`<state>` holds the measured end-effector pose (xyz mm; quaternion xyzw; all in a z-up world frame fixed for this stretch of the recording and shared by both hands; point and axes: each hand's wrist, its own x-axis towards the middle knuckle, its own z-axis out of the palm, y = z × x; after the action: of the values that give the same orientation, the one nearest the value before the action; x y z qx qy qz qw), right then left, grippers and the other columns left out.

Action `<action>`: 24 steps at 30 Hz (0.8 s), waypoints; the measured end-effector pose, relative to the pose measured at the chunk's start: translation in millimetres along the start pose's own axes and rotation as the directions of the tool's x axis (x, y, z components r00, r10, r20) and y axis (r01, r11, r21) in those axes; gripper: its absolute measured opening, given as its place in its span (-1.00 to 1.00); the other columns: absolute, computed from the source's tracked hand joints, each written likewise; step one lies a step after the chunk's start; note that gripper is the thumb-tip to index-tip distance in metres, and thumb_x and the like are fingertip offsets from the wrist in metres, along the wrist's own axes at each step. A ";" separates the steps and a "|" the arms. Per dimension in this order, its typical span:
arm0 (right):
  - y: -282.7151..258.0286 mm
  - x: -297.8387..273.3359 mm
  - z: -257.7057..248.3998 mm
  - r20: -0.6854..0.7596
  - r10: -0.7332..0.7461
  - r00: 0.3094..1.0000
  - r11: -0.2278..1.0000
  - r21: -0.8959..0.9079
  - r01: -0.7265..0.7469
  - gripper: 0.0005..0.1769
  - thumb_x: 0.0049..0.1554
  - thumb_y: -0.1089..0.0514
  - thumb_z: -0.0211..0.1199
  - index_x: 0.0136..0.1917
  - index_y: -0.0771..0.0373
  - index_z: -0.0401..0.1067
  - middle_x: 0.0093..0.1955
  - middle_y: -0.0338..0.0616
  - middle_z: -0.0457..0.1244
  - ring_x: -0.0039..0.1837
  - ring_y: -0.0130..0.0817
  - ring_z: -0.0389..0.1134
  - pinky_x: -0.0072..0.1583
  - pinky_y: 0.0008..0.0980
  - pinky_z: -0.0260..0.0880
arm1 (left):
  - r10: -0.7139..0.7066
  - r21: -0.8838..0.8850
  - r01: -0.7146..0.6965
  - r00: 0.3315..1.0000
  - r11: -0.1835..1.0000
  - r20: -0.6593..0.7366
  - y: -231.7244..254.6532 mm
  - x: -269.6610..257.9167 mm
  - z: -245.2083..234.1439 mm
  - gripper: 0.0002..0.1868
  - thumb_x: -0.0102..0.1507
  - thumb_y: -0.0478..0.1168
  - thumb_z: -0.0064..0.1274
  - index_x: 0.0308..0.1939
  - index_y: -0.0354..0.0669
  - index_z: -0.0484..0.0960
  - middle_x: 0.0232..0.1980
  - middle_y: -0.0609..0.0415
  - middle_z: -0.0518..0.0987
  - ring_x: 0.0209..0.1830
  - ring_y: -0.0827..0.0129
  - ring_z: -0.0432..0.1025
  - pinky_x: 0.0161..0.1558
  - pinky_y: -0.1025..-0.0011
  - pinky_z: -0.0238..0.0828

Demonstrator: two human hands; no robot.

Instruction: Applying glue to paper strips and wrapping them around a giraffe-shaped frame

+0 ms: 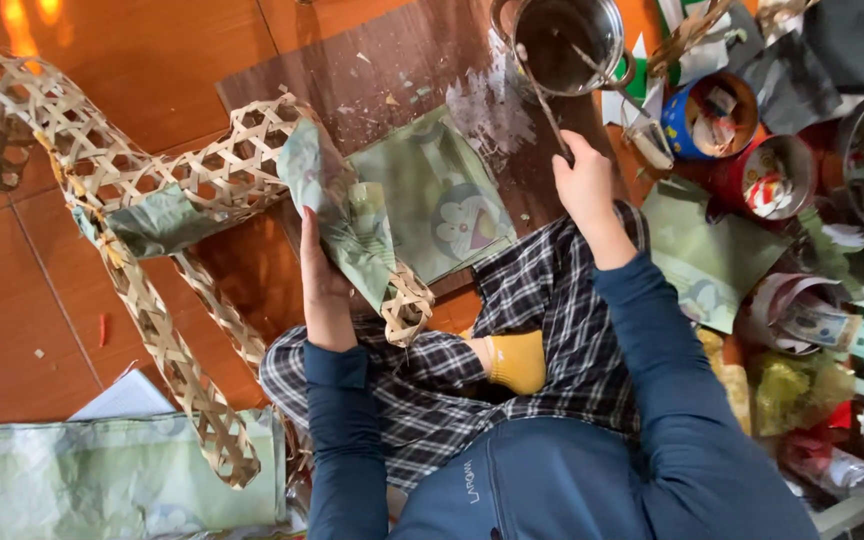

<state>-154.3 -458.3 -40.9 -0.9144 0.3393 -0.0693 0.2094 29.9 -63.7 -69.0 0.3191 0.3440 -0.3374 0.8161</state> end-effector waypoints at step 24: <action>-126.9 -146.2 20.4 0.399 -0.227 0.888 0.907 0.420 0.043 -0.38 0.29 0.33 0.10 0.53 -0.13 0.48 0.32 -0.06 0.45 0.35 0.08 0.44 0.43 0.11 0.42 | 0.040 -0.071 -0.037 0.998 0.997 0.052 -15.3 5.1 0.6 0.19 0.10 0.19 0.48 0.60 -0.41 0.29 0.41 -0.47 0.54 0.26 -0.25 0.60 0.34 -0.21 0.55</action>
<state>-184.9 -269.9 -2.5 -0.8657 0.1959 0.0562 0.4572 21.1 -74.6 -77.1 0.2878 0.3274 -0.3178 0.8420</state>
